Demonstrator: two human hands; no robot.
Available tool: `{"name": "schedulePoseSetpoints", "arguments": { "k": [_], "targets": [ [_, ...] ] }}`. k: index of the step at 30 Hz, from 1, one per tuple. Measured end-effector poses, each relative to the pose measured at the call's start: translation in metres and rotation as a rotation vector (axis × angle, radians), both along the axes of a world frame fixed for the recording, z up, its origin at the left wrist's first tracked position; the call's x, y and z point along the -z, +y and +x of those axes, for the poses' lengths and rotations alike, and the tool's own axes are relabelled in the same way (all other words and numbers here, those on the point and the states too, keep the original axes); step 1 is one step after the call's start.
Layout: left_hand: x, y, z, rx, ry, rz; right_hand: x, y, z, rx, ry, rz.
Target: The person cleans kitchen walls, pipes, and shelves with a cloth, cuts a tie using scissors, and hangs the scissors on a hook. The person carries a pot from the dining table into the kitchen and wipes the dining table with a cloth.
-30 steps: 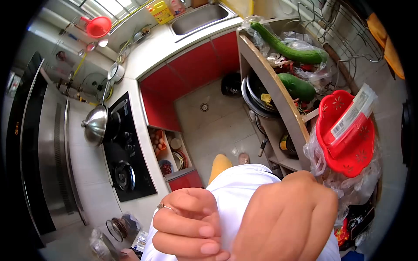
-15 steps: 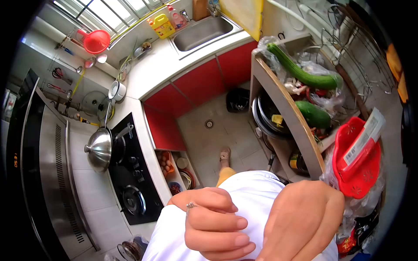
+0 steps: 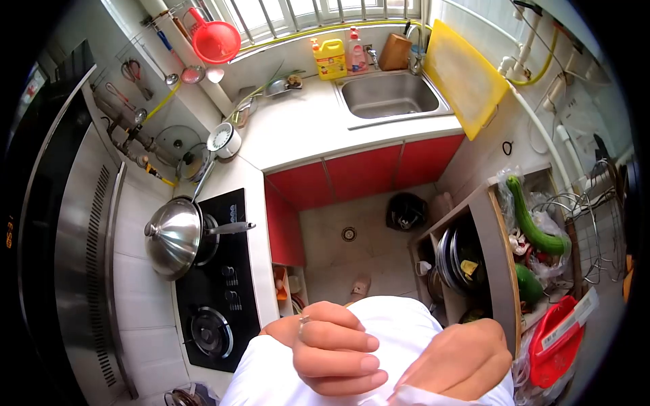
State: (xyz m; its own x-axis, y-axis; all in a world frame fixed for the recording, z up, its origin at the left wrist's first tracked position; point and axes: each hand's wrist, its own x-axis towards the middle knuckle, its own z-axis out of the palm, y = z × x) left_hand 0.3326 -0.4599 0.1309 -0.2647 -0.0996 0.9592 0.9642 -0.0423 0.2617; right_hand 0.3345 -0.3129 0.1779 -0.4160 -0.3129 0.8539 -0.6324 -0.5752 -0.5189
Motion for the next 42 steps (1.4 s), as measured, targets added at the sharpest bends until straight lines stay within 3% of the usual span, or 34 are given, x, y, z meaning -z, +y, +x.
{"name": "schedulePoseSetpoints", "arguments": {
  "k": [4,5,13,25,38,41,42],
  "targets": [
    [0.009,-0.019,-0.025,-0.074,-0.059,0.083,0.015,-0.03,-0.03,-0.016,0.012,0.048],
    [0.01,-0.012,-0.029,-0.122,-0.127,0.205,0.018,-0.033,-0.035,-0.011,0.014,0.053],
    [0.02,-0.043,-0.08,0.108,-0.142,0.051,0.017,-0.024,-0.061,0.084,-0.019,-0.029],
    [0.026,-0.006,-0.103,0.266,-0.141,-0.085,0.019,0.009,-0.074,0.059,0.035,-0.052],
    [0.018,0.079,-0.098,0.356,-0.05,-0.006,-0.011,0.053,-0.022,0.635,-0.196,-0.15],
    [0.014,0.09,-0.097,0.396,-0.031,-0.037,-0.017,0.099,-0.013,0.533,-0.06,0.206],
    [0.016,0.093,-0.095,0.427,-0.041,-0.037,-0.012,0.091,-0.016,0.518,-0.056,0.202]
  ]
}}
